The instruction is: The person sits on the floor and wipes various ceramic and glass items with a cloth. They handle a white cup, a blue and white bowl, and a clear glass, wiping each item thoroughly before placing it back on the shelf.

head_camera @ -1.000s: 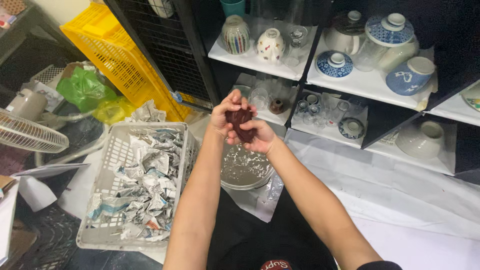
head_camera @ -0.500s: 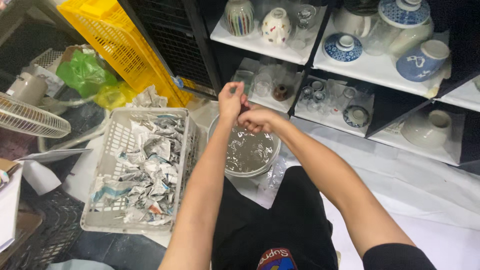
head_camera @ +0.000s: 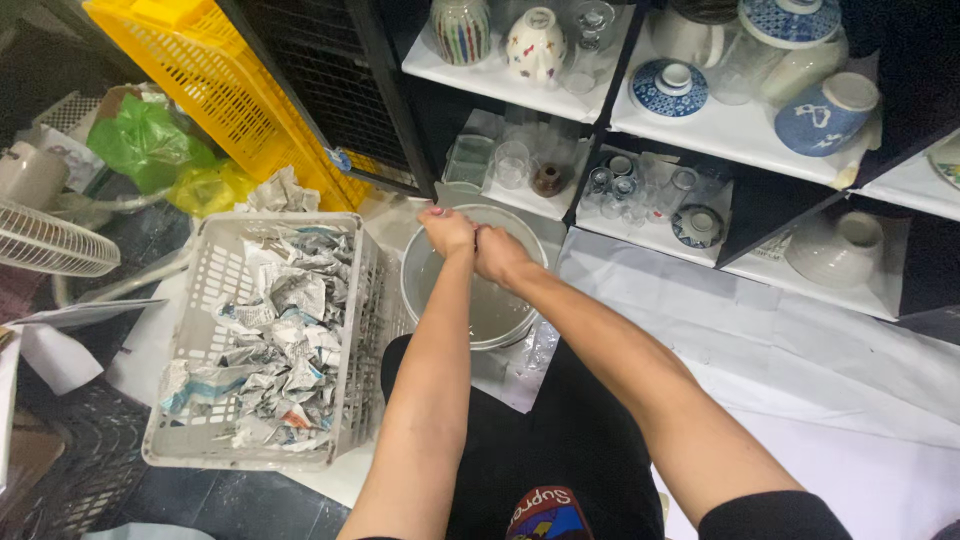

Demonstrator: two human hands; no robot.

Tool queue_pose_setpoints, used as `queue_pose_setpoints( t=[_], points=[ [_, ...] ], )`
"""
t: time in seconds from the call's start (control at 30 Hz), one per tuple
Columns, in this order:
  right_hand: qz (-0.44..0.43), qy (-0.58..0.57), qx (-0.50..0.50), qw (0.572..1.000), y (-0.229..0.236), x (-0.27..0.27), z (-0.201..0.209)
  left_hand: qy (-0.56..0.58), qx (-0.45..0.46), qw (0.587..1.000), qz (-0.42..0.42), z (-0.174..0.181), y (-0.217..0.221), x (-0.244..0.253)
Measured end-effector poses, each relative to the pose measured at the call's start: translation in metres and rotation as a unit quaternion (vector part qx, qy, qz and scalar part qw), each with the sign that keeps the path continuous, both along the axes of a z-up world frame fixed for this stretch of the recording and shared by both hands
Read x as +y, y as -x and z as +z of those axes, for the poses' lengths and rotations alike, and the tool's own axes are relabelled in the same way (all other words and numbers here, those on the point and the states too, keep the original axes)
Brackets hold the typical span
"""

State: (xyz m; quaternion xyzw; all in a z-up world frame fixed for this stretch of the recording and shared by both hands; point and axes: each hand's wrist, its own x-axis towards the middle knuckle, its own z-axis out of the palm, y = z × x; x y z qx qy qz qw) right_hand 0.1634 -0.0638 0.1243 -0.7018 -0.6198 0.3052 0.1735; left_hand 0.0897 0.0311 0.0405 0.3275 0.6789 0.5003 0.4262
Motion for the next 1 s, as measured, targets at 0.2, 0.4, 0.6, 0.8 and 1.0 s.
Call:
queue_pose_setpoints(
  t=[0.2,0.4,0.6,0.8,1.0],
  points=[
    [0.027,-0.042,-0.076,0.996,-0.002,0.006,-0.025,0.008,-0.007,0.999,0.052,-0.005,-0.002,-0.001],
    [0.055,-0.044,-0.1,0.992,-0.007,0.001,-0.047,0.011,0.111,0.988,0.109,-0.033,-0.006,0.0],
    [0.043,-0.053,-0.05,0.996,-0.007,-0.002,-0.062,0.026,0.044,0.995,0.084,-0.053,-0.003,-0.001],
    [-0.046,-0.028,0.18,0.982,-0.005,-0.003,-0.086,0.013,-0.167,0.984,-0.061,-0.046,0.017,-0.009],
    [-0.058,-0.255,0.129,0.957,-0.011,-0.017,-0.1,0.186,-0.144,0.933,-0.271,-0.012,0.061,-0.046]
  ],
)
